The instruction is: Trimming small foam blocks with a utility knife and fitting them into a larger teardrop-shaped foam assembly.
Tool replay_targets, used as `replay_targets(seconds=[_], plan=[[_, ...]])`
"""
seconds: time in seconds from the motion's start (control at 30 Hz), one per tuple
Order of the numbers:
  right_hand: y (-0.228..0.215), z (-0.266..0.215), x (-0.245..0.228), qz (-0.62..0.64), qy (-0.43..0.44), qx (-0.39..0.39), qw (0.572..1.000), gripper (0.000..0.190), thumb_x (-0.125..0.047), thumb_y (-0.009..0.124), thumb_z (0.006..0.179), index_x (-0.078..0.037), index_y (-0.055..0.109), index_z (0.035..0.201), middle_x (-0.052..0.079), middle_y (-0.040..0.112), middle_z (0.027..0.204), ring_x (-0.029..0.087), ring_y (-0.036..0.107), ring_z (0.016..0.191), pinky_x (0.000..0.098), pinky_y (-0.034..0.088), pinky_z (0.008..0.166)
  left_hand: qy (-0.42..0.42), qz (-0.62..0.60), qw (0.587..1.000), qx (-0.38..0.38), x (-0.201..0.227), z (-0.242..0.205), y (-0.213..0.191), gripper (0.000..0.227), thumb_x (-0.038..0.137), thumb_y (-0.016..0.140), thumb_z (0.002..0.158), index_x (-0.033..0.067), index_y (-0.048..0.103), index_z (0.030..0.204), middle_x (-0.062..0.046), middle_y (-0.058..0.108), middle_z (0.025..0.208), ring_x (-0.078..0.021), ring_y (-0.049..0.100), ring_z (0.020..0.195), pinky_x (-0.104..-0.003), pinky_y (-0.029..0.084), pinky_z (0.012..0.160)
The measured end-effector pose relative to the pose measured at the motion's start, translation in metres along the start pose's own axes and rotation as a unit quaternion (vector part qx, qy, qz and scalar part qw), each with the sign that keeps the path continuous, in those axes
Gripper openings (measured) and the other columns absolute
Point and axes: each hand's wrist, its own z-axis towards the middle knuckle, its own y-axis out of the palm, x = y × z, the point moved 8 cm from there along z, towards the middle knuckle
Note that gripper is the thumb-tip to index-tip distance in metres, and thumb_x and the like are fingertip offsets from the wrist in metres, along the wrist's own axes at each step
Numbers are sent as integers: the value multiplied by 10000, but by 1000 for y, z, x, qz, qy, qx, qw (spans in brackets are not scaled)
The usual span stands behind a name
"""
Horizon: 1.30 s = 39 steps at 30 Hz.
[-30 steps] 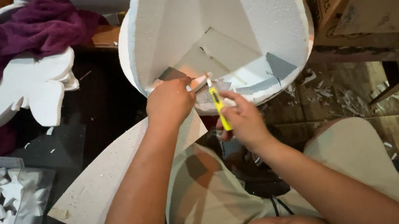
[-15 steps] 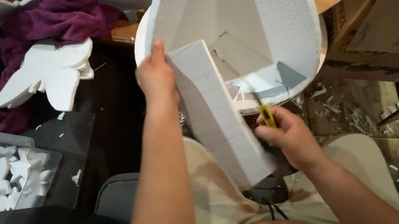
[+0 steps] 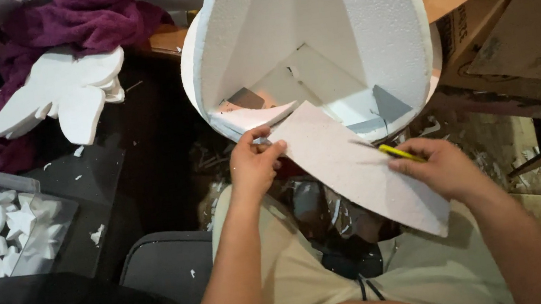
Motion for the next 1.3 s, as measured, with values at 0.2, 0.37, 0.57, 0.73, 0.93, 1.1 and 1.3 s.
replay_targets(seconds=[0.2,0.37,0.57,0.73,0.93,1.1,1.3], plan=[[1,7,-16,-21,13,-19,1000,152,-175,830,859,-58,829,957,138,754,776,257,647,755,381,493,724,52,-59,997,5,-18,13,-19,527,162,965,701,24,731,1153,-125,738,882,-145,683,776,-263,600,625],[3,5,-30,-43,33,-23,998,139,-138,814,874,-47,833,977,158,713,747,302,631,694,383,466,661,30,-106,993,28,-39,21,-21,532,193,982,706,19,686,1113,-100,739,863,-149,690,739,-277,608,546],[-12,16,-26,-129,73,-26,989,225,-322,753,904,-153,815,1040,6,754,960,172,622,897,323,420,793,46,-98,994,8,-1,-12,-16,242,229,881,754,79,699,806,-45,747,777,-121,679,735,-249,546,769],[-14,15,-52,-169,115,-51,978,343,-318,700,936,-227,776,1258,61,759,1113,247,651,933,383,490,778,13,-147,988,-53,-3,-17,1,242,201,812,827,19,676,744,-135,736,711,-193,680,644,-304,577,699],[-7,61,-77,-400,-90,-11,912,229,-301,577,1003,-189,747,1108,84,707,951,290,633,881,471,478,680,-26,-168,984,41,-14,-8,-3,332,236,808,847,88,583,652,-29,652,656,-130,557,620,-279,455,633],[10,45,-108,-361,-255,55,895,164,-236,740,913,-159,741,1058,30,709,961,242,614,924,399,491,737,-69,-218,972,48,-11,-12,4,242,196,796,850,22,659,754,-155,732,702,-224,686,591,-324,589,628],[40,18,-94,-342,-389,37,854,683,-315,892,645,-177,685,1280,89,659,888,341,672,834,469,575,726,-46,-245,966,64,-58,22,5,260,184,867,815,21,675,751,-174,700,652,-268,717,542,-343,601,522]])
